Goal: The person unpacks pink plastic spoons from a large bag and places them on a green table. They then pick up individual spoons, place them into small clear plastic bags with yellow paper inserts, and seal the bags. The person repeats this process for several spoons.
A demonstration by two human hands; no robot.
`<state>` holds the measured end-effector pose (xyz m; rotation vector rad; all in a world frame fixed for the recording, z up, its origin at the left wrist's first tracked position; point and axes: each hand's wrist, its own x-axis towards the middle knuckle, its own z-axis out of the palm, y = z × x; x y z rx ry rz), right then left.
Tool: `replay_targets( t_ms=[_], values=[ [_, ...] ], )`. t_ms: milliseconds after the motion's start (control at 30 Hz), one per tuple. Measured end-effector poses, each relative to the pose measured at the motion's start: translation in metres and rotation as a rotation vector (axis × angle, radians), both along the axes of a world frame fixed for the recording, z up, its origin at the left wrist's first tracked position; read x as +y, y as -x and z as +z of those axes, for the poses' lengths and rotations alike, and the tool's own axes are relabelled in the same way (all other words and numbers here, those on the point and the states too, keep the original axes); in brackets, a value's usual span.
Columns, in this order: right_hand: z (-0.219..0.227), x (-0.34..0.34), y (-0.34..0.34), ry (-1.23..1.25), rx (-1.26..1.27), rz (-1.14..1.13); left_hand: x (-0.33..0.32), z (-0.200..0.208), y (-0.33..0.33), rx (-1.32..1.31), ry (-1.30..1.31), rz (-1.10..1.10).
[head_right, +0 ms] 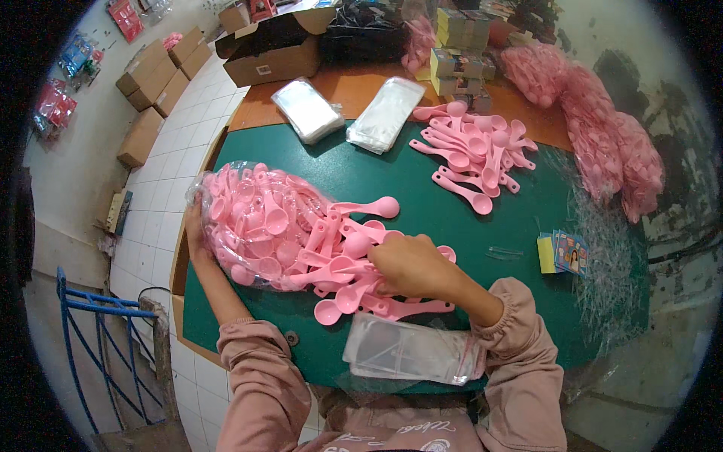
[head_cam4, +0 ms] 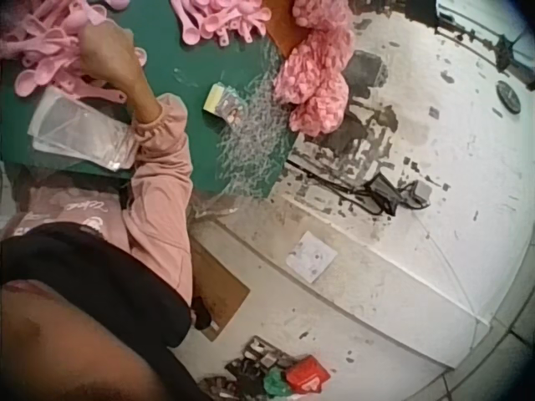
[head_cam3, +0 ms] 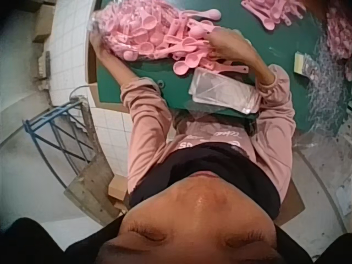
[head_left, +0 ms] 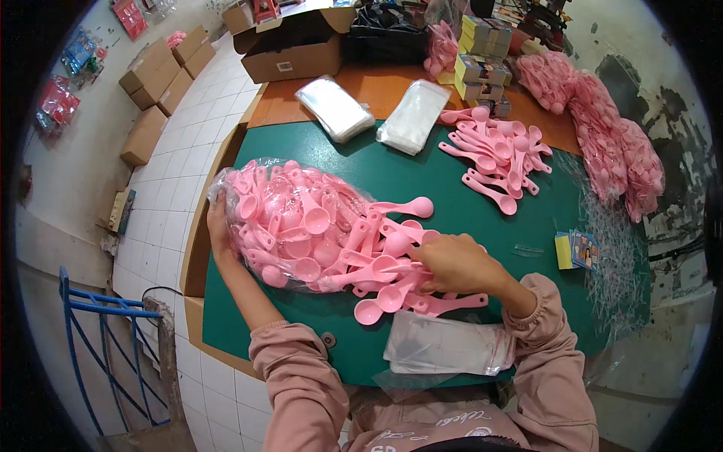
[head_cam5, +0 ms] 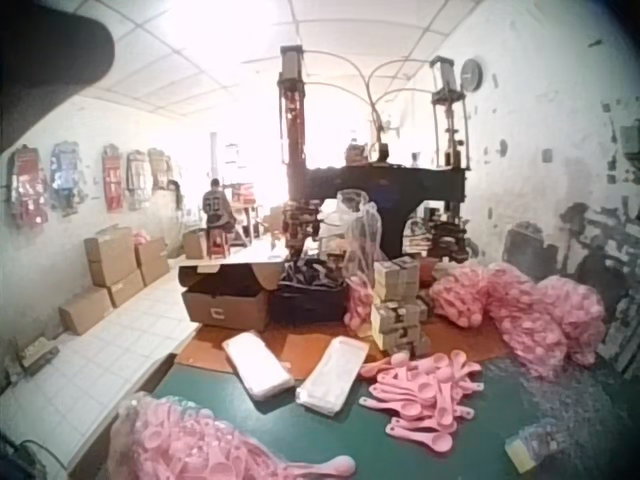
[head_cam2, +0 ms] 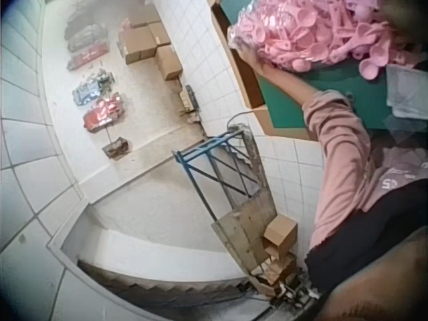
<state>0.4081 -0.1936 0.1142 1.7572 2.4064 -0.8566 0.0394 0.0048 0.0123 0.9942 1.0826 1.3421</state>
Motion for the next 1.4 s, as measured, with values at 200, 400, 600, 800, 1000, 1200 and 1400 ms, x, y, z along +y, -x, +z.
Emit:
replay_targets(
  t_ms=[200,400,600,800,1000,1200,1400],
  values=[
    [0.013,0.002,-0.008,0.071,-0.055,0.124,-0.008,0.009,-0.012,-0.017,-0.001,0.022],
    [0.009,-0.005,-0.019,-0.02,-0.078,0.2,-0.01,0.014,-0.017,-0.063,0.02,0.034],
    [0.048,0.013,-0.082,-0.072,0.151,0.054,-0.012,0.014,-0.013,-0.075,0.025,0.035],
    [0.038,0.062,-0.144,-0.441,-0.324,-0.429,-0.002,0.002,-0.011,-0.064,0.018,0.006],
    [0.007,0.046,-0.078,-0.696,0.02,-0.026,-0.005,0.006,-0.008,0.003,0.007,0.035],
    [-0.034,0.032,-0.014,-0.455,0.09,0.216,0.0,-0.002,-0.002,-0.001,-0.018,0.006],
    [-0.031,0.037,-0.024,-0.114,0.111,0.11,-0.001,0.0,-0.005,0.03,0.013,0.01]
  ],
)
